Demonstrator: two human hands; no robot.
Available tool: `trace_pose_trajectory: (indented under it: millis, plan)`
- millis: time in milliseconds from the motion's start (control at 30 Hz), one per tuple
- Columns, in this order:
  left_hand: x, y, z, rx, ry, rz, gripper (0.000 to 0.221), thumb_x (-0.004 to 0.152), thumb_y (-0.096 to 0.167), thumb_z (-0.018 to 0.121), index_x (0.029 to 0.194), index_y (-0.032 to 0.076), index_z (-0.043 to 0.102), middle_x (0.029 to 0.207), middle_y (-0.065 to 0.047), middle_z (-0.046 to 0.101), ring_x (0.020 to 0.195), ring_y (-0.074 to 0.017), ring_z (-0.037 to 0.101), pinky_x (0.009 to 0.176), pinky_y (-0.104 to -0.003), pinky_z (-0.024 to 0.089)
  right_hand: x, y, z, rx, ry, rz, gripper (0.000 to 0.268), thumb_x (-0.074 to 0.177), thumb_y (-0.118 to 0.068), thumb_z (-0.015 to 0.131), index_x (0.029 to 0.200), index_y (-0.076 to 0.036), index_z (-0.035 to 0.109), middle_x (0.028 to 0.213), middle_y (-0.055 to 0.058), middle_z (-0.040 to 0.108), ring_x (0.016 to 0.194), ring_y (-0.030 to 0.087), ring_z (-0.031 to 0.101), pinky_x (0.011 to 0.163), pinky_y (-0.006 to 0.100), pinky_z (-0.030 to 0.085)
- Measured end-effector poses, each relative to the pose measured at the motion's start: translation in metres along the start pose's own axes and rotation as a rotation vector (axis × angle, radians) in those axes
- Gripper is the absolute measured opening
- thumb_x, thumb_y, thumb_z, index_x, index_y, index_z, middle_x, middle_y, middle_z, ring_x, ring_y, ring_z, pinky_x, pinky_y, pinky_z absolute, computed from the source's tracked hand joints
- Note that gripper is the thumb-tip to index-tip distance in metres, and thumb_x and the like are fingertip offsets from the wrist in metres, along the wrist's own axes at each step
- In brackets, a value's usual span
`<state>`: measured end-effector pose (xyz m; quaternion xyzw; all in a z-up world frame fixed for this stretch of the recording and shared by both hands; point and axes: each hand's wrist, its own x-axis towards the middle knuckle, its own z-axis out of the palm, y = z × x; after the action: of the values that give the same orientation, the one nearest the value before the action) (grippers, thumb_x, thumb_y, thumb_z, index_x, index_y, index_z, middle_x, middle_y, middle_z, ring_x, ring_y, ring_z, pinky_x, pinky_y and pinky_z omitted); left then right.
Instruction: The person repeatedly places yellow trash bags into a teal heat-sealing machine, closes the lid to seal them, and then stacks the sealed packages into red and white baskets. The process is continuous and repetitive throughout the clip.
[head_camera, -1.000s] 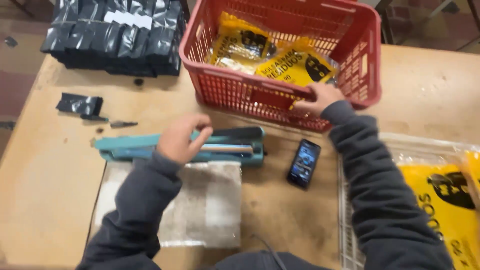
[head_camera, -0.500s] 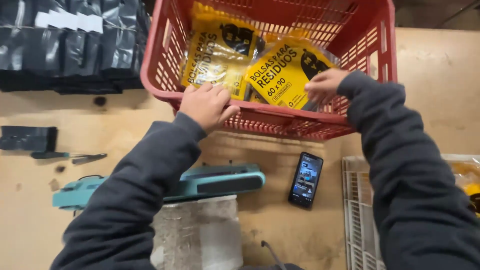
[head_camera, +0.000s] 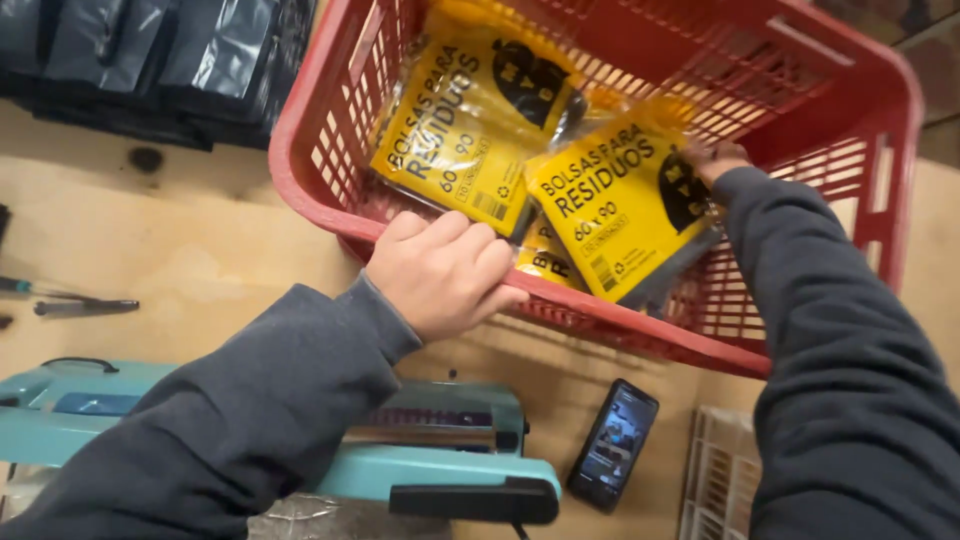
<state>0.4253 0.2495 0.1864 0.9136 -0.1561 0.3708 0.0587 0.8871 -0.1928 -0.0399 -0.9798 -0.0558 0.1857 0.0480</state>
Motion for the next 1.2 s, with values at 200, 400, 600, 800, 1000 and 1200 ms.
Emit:
trace_pose_trajectory:
  millis: [200, 400, 600, 800, 1000, 1200]
  plan:
    - [0.000, 0.001, -0.002, -0.016, -0.046, 0.007, 0.041, 0.106, 0.053, 0.037, 0.089, 0.020, 0.054, 0.083, 0.001, 0.050, 0.079, -0.0217, 0.057, 0.065, -0.037, 0.040, -0.095, -0.100, -0.027, 0.045, -0.048, 0.196, 0.101, 0.090, -0.094, 0.042, 0.152, -0.016, 0.044, 0.156, 0.016, 0.041, 0.145, 0.040, 0.037, 0.119, 0.054, 0.028]
    - [0.004, 0.000, -0.011, 0.027, -0.067, 0.001, 0.049, 0.110, 0.058, 0.035, 0.077, 0.023, 0.045, 0.076, 0.004, 0.048, 0.069, -0.0189, 0.049, 0.059, -0.035, 0.028, -0.127, -0.147, -0.048, 0.265, -0.138, 0.329, 0.093, 0.094, -0.073, 0.050, 0.162, -0.014, 0.028, 0.167, 0.015, 0.021, 0.147, 0.044, 0.032, 0.120, 0.049, 0.036]
    - [0.005, 0.001, -0.011, 0.040, -0.073, -0.008, 0.049, 0.110, 0.059, 0.034, 0.078, 0.023, 0.046, 0.076, 0.004, 0.047, 0.070, -0.0189, 0.048, 0.060, -0.035, 0.028, -0.121, -0.145, -0.046, 0.428, -0.092, 0.477, 0.102, 0.076, -0.090, 0.060, 0.146, -0.016, 0.054, 0.138, 0.012, 0.063, 0.117, 0.035, 0.066, 0.097, 0.045, 0.053]
    - [0.006, 0.000, -0.010, 0.062, -0.067, 0.002, 0.051, 0.108, 0.063, 0.040, 0.078, 0.023, 0.047, 0.076, 0.004, 0.048, 0.072, -0.0197, 0.050, 0.062, -0.037, 0.032, -0.098, -0.127, -0.043, 0.338, -0.070, 0.240, 0.059, 0.090, -0.069, 0.065, 0.123, -0.019, 0.072, 0.116, 0.013, 0.073, 0.094, 0.032, 0.070, 0.081, 0.041, 0.057]
    - [0.003, -0.002, -0.003, 0.060, -0.063, 0.012, 0.048, 0.107, 0.061, 0.042, 0.080, 0.023, 0.049, 0.078, 0.004, 0.053, 0.071, -0.0198, 0.053, 0.059, -0.038, 0.030, -0.078, -0.128, -0.064, -0.208, 0.339, -0.571, 0.061, 0.123, -0.041, 0.050, 0.080, 0.002, 0.056, 0.070, 0.020, 0.054, 0.061, 0.039, 0.048, 0.056, 0.054, 0.032]
    - [0.002, -0.007, 0.001, 0.025, -0.228, 0.013, 0.041, 0.098, 0.058, 0.055, 0.083, 0.020, 0.057, 0.086, 0.004, 0.063, 0.084, -0.0238, 0.060, 0.063, -0.043, 0.036, -0.171, -0.145, -0.177, -0.166, 0.767, -0.919, 0.057, 0.135, -0.033, 0.064, 0.083, -0.011, 0.049, 0.066, 0.009, 0.045, 0.055, 0.029, 0.040, 0.055, 0.048, 0.027]
